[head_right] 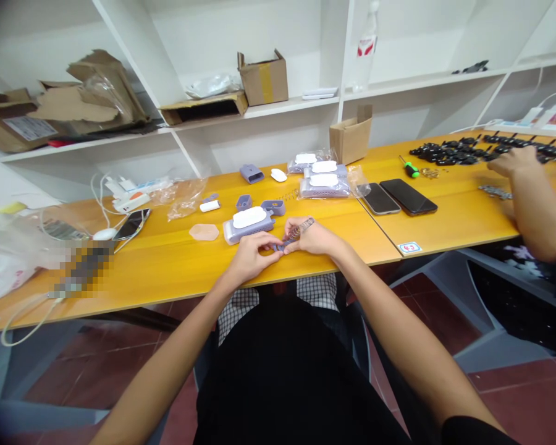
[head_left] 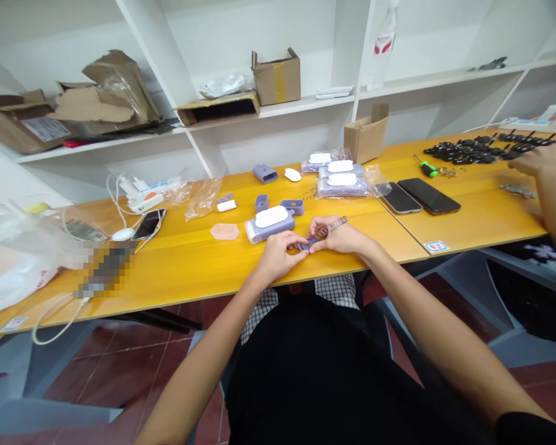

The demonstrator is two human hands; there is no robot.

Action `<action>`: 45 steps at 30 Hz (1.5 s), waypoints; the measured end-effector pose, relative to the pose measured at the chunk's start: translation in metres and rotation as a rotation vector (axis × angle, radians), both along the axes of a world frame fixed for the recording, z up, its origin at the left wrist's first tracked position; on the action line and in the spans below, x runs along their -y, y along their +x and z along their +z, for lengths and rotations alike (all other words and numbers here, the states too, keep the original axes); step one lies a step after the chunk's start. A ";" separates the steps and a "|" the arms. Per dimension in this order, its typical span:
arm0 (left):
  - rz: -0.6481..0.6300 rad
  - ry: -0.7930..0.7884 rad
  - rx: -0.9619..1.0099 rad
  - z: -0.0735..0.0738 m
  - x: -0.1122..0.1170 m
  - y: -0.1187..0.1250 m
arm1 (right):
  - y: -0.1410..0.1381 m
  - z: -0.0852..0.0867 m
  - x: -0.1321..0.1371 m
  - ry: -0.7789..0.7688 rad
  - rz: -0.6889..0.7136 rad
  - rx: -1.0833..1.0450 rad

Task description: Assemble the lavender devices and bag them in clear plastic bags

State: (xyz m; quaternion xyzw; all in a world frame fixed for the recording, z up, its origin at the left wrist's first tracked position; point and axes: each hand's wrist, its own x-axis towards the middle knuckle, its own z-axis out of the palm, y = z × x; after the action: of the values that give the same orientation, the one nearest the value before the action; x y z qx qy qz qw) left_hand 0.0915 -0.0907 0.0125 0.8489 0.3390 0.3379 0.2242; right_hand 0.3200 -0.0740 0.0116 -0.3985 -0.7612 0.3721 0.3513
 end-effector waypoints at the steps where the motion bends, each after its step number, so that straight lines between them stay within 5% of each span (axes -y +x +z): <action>1: -0.002 0.004 -0.004 0.000 0.000 0.000 | 0.000 -0.002 -0.001 -0.023 0.005 -0.031; 10: -0.014 0.009 0.003 -0.002 -0.001 0.000 | 0.002 -0.019 -0.008 -0.206 0.021 -0.261; 18: 0.010 0.095 -0.093 -0.005 0.001 0.004 | 0.001 -0.014 -0.003 -0.242 0.042 -0.303; 45: 0.016 0.027 -0.068 0.002 -0.003 0.008 | 0.005 -0.005 0.002 -0.075 0.032 -0.118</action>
State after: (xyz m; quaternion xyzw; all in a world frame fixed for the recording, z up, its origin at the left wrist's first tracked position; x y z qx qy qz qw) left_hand 0.1000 -0.0879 0.0143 0.8601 0.3487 0.3152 0.1981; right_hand 0.3252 -0.0759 0.0068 -0.3763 -0.7309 0.4288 0.3745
